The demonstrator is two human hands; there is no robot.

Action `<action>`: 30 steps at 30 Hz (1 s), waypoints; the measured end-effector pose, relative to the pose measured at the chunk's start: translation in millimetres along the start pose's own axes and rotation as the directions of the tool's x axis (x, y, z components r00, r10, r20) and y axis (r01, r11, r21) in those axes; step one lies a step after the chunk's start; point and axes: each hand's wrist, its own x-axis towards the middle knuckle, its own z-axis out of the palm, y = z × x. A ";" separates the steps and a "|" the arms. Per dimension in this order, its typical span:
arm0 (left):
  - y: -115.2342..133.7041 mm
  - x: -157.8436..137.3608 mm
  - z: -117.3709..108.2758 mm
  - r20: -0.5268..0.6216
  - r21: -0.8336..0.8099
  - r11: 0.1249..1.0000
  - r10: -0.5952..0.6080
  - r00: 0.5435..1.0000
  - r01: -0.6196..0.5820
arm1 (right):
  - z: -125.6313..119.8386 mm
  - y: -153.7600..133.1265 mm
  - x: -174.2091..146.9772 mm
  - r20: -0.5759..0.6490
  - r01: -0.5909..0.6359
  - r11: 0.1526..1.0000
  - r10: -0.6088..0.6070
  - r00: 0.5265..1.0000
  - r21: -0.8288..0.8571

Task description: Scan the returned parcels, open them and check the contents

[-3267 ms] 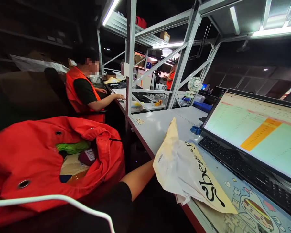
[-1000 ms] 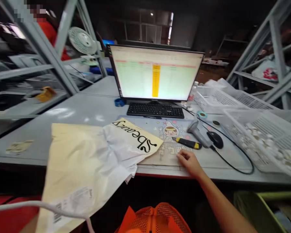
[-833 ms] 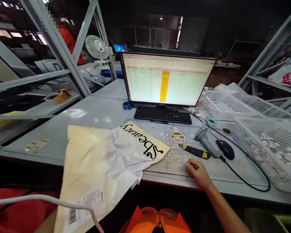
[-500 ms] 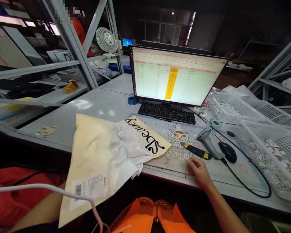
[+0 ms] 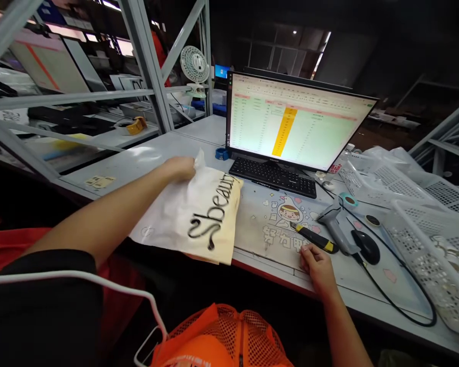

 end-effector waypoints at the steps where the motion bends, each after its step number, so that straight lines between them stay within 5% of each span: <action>1: -2.5 8.3 -1.0 0.018 0.013 0.999 -0.036 0.999 0.036 | 0.3 -0.6 -1.5 -0.003 0.009 1.000 -0.009 1.000 -0.011; 5: 1.9 19.3 7.8 -0.010 -0.154 0.983 -0.107 0.994 0.104 | -14.3 -9.0 -4.1 -0.167 0.107 0.964 -0.151 0.974 -0.244; 8: 16.1 10.1 20.9 0.038 -0.416 0.900 -0.127 0.991 0.131 | -43.6 -23.3 9.1 -0.320 0.153 0.810 -0.387 0.865 -0.566; 10: 29.1 5.3 32.4 0.079 -0.552 0.823 -0.103 0.991 0.130 | -65.0 -31.9 27.7 -0.319 0.103 0.676 -0.470 0.823 -0.730; 13: 51.9 6.3 52.4 0.050 -0.647 0.758 -0.062 0.997 0.080 | -86.2 -37.5 60.1 -0.266 -0.069 0.474 -0.363 0.893 -0.878; 17: 84.8 -1.7 66.1 -0.159 -0.371 0.927 -0.115 0.981 0.048 | -88.3 -37.8 85.8 -0.243 -0.221 0.275 -0.051 0.969 -0.936; 20: 105.0 -47.9 68.2 -0.154 -0.150 0.967 0.183 0.971 -0.206 | -83.5 -38.7 88.6 -0.262 -0.253 0.236 -0.008 0.965 -0.938; 21: 109.4 -71.8 72.1 -0.023 -0.159 0.928 0.339 0.941 -0.338 | -82.7 -38.8 88.1 -0.272 -0.262 0.233 -0.008 0.962 -0.936; 23: 113.7 -125.0 88.0 0.228 -0.154 0.799 0.601 0.766 -0.581 | -82.7 -38.3 87.2 -0.283 -0.275 0.226 -0.003 0.959 -0.934; 25: 112.5 -173.5 111.1 0.304 -0.079 0.722 0.674 0.673 -0.687 | -83.8 -36.3 87.7 -0.284 -0.277 0.217 0.001 0.959 -0.936; 30: 101.7 -224.9 137.5 0.207 -0.044 0.670 0.732 0.649 -0.741 | -85.3 -29.0 91.6 -0.271 -0.260 0.197 -0.029 0.962 -0.945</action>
